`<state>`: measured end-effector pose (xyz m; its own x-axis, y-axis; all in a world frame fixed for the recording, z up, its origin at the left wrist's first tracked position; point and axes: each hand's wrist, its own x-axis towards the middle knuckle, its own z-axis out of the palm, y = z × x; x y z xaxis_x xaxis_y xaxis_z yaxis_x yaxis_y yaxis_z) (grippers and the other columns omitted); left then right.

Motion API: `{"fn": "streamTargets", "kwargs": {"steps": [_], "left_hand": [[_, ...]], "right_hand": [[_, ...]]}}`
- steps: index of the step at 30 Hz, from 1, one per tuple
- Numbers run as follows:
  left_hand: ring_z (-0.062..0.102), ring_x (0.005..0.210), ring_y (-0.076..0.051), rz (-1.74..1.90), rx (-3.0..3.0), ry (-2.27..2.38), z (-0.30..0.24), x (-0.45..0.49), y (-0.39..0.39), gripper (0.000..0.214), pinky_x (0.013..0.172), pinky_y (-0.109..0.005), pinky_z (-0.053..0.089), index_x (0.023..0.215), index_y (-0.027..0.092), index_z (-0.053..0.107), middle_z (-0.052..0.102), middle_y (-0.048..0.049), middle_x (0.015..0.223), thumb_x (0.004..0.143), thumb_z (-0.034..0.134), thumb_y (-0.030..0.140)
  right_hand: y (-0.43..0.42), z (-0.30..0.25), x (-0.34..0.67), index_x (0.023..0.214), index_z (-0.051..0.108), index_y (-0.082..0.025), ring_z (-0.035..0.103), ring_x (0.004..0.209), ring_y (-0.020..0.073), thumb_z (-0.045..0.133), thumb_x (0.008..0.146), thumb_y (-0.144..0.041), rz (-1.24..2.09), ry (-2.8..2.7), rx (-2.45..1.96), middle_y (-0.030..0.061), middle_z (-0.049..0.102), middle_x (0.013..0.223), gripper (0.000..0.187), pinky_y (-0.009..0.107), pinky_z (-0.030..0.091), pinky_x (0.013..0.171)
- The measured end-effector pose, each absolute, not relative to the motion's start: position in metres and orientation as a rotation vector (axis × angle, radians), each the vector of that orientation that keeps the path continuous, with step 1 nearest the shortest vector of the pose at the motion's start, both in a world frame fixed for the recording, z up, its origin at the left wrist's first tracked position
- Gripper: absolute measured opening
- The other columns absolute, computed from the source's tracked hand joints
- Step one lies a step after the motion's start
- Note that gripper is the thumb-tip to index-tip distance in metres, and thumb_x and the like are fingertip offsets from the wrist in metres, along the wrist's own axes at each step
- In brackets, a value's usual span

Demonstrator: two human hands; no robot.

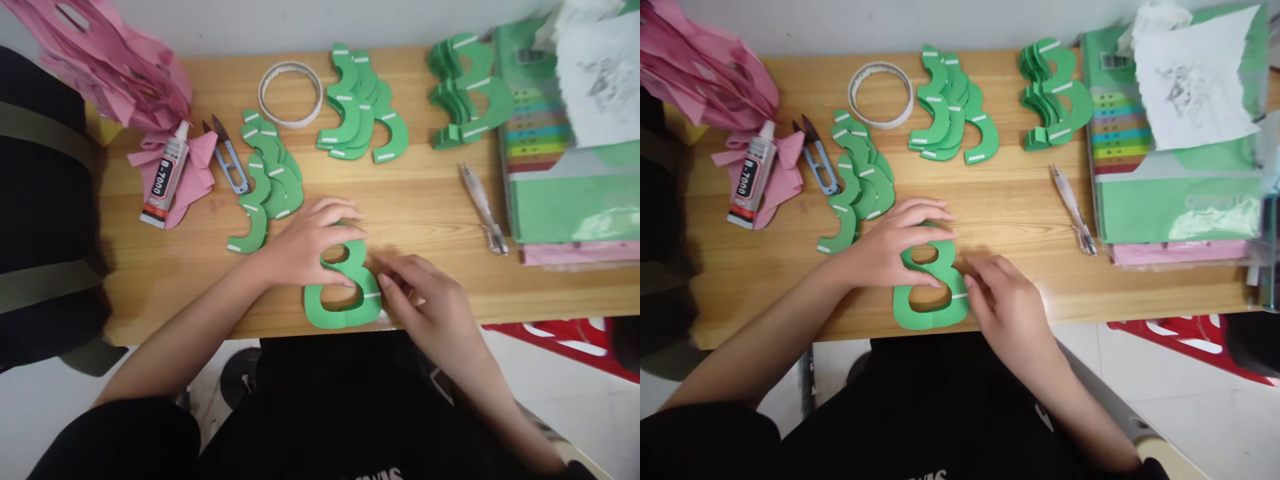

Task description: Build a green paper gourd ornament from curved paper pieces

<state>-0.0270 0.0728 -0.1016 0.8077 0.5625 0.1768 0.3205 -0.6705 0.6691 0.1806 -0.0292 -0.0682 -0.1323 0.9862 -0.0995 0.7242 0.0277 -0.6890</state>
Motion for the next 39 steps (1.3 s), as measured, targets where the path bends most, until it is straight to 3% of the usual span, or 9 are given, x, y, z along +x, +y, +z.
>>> {"fn": "streamTargets", "kwargs": {"steps": [3,6,16,22,30,33,39], "left_hand": [[0.045,0.131,-0.033,0.484,2.371,0.656,-0.102,-0.026,0.073,0.058,0.107,-0.05,0.038,0.116,0.018,0.063,0.057,-0.0128,0.13,0.071,0.079,0.051],[0.045,0.131,-0.033,0.475,2.365,0.654,-0.103,-0.027,0.073,0.054,0.107,-0.051,0.037,0.114,0.019,0.064,0.056,-0.012,0.13,0.072,0.078,0.05],[0.048,0.127,-0.029,0.538,2.331,0.626,-0.101,-0.028,0.072,0.047,0.108,-0.049,0.039,0.115,0.018,0.063,0.057,-0.0116,0.128,0.076,0.077,0.04],[0.05,0.126,-0.029,0.574,2.317,0.617,-0.1,-0.029,0.072,0.047,0.107,-0.049,0.04,0.118,0.018,0.063,0.058,-0.0133,0.128,0.077,0.077,0.036],[0.05,0.127,-0.031,0.65,2.455,0.622,-0.098,-0.028,0.067,0.023,0.105,-0.05,0.043,0.104,0.016,0.071,0.051,-0.0169,0.137,0.087,0.066,0.031],[0.052,0.124,-0.032,0.671,2.555,0.584,-0.098,-0.026,0.065,0.021,0.102,-0.05,0.045,0.096,0.016,0.073,0.056,-0.0162,0.132,0.088,0.064,0.034],[0.058,0.11,-0.029,0.628,2.597,0.606,-0.098,-0.025,0.065,0.026,0.094,-0.047,0.048,0.1,0.016,0.071,0.064,-0.0141,0.12,0.087,0.066,0.038]], "right_hand": [[-0.043,-0.064,0.174,0.128,0.057,-0.015,0.065,0.102,0.0284,0.05,0.092,-0.026,0.724,-2.078,-1.71,0.0152,0.065,0.111,0.039,0.046,0.059,0.082],[-0.051,-0.065,0.17,0.131,0.054,-0.017,0.063,0.107,0.0287,0.049,0.092,-0.025,0.711,-2.093,-1.697,0.0158,0.062,0.116,0.04,0.047,0.058,0.085],[-0.034,-0.068,0.185,0.099,0.069,-0.02,0.068,0.077,0.0151,0.055,0.09,-0.021,1.104,-1.695,-1.655,0.0033,0.072,0.091,0.016,0.027,0.056,0.062],[-0.035,-0.067,0.184,0.098,0.07,-0.019,0.07,0.085,0.017,0.06,0.087,-0.027,1.313,-1.403,-1.668,0.0048,0.075,0.098,0.017,0.031,0.059,0.074],[-0.034,-0.072,0.186,0.097,0.07,-0.021,0.07,0.085,0.0176,0.064,0.085,-0.031,1.437,-1.215,-1.653,0.0034,0.075,0.095,0.017,0.034,0.057,0.079],[-0.034,-0.073,0.186,0.096,0.07,-0.02,0.07,0.085,0.0173,0.064,0.085,-0.031,1.45,-1.216,-1.659,0.0038,0.075,0.093,0.017,0.034,0.057,0.08],[-0.033,-0.075,0.186,0.098,0.07,-0.02,0.069,0.083,0.0164,0.062,0.085,-0.031,1.444,-1.217,-1.657,0.0037,0.074,0.091,0.018,0.034,0.056,0.079]]}}
